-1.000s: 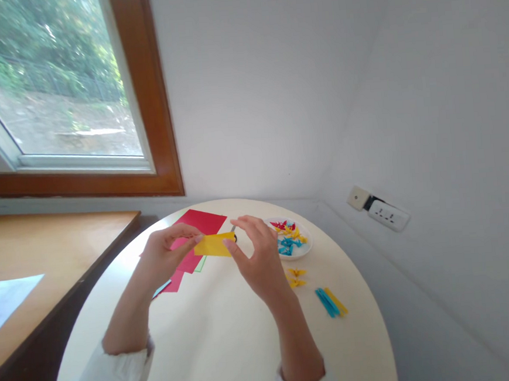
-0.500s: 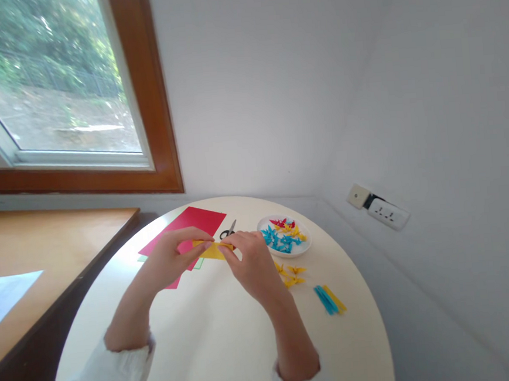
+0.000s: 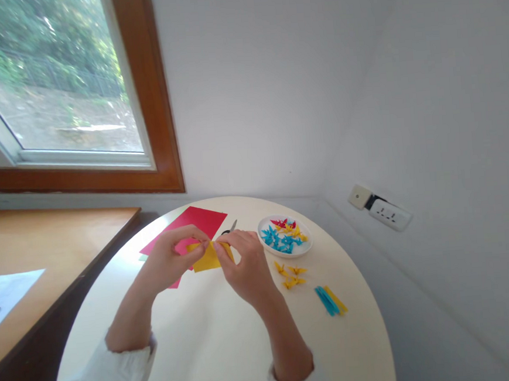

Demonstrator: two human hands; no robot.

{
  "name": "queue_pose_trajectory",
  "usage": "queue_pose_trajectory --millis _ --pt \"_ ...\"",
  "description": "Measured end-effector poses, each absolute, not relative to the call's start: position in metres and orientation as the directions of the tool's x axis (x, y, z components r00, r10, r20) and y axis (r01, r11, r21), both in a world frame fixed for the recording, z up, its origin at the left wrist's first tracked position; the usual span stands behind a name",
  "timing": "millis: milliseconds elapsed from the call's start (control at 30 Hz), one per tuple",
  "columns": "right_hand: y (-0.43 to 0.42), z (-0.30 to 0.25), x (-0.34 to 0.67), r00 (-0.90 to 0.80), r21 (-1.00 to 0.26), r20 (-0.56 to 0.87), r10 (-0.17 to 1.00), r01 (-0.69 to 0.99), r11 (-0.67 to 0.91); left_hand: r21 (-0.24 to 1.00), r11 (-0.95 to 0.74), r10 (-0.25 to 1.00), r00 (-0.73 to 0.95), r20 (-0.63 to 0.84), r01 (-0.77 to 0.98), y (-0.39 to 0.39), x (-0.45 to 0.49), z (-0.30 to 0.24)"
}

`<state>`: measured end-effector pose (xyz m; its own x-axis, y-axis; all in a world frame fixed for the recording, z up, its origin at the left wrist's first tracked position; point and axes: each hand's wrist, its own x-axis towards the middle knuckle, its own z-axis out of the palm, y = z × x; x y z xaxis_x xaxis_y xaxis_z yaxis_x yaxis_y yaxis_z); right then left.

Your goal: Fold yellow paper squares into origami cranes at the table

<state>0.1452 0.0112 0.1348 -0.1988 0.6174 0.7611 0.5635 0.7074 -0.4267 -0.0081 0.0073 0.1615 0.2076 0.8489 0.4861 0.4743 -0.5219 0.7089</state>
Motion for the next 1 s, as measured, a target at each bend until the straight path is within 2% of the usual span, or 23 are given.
queue_pose_trajectory --millis 233,467,700,800,900,1000 --pt "0.012 0.135 0.147 -0.07 -0.483 0.789 0.611 0.545 0.685 0.729 -0.514 0.851 0.166 0.498 0.453 0.007 -0.011 0.162" --pt "0.012 0.135 0.15 -0.013 -0.498 0.805 0.593 0.528 0.688 0.732 -0.526 0.841 0.136 0.524 0.433 0.005 -0.014 0.165" --pt "0.018 0.132 0.166 0.18 -0.65 0.743 0.645 0.424 0.631 0.765 -0.456 0.855 -0.014 0.518 0.454 0.009 -0.023 0.161" --pt "0.019 0.132 0.167 0.177 -0.688 0.71 0.681 0.378 0.619 0.787 -0.478 0.846 -0.035 0.532 0.39 0.01 -0.023 0.16" --pt "0.019 0.131 0.162 0.121 -0.671 0.723 0.68 0.356 0.65 0.795 -0.514 0.843 0.016 0.538 0.321 0.009 -0.018 0.162" --pt "0.019 0.13 0.156 0.075 -0.656 0.73 0.679 0.358 0.665 0.802 -0.493 0.861 0.058 0.505 0.338 0.007 -0.012 0.164"
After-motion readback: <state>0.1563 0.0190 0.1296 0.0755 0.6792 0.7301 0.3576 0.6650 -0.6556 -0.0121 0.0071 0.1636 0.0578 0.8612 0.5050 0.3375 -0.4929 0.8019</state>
